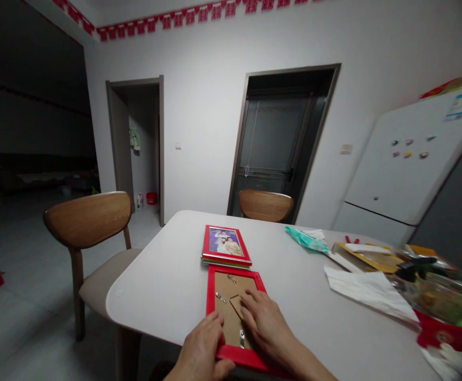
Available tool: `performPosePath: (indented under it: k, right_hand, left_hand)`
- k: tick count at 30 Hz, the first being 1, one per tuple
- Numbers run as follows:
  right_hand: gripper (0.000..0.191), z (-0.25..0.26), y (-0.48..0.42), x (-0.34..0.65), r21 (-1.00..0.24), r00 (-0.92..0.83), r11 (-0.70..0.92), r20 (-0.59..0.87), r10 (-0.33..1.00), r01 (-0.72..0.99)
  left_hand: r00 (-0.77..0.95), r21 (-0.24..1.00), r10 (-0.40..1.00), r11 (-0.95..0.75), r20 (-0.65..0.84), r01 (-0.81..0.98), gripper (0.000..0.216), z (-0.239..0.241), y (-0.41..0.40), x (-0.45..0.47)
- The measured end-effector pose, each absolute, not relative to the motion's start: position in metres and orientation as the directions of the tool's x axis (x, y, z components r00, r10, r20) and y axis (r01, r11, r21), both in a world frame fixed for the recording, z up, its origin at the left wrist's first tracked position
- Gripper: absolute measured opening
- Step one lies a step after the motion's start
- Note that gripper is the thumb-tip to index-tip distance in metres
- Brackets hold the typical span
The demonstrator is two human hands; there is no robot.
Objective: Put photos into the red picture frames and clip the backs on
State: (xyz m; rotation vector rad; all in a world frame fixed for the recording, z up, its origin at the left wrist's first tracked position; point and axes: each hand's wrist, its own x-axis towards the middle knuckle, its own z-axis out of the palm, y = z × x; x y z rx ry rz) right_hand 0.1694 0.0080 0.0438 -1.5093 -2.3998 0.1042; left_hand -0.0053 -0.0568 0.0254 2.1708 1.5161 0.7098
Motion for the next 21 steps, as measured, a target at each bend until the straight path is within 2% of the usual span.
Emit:
performPosePath:
  k: [4,12,15,17,21]
  right_hand:
    - [0.033,0.044,0.017,0.14,-0.263,-0.507,0.552,0.223,0.833,0.791]
    - [0.028,0.041,0.02,0.13,-0.253,-0.559,0.592,0.196,0.806,0.765]
    - [0.029,0.041,0.022,0.133,-0.274,-0.576,0.608,0.196,0.794,0.745]
    - [0.029,0.042,0.03,0.136,-0.302,-0.532,0.575,0.218,0.818,0.761]
    - [0.03,0.04,0.059,0.142,-0.335,-0.312,0.382,0.245,0.918,0.861]
  left_hand:
    - [0.296,0.585,0.943,-0.329,0.155,0.742,0.039,0.028,-0.057,-0.008]
    - [0.314,0.603,0.933,-0.354,0.175,0.715,0.046,0.028,-0.057,-0.008]
    - [0.313,0.597,0.931,-0.36,0.186,0.717,0.037,0.025,-0.056,-0.008]
    - [0.324,0.589,0.927,-0.37,0.187,0.718,0.031,0.024,-0.056,-0.008]
    - [0.346,0.574,0.928,-0.358,0.136,0.736,0.036,0.03,-0.059,-0.008]
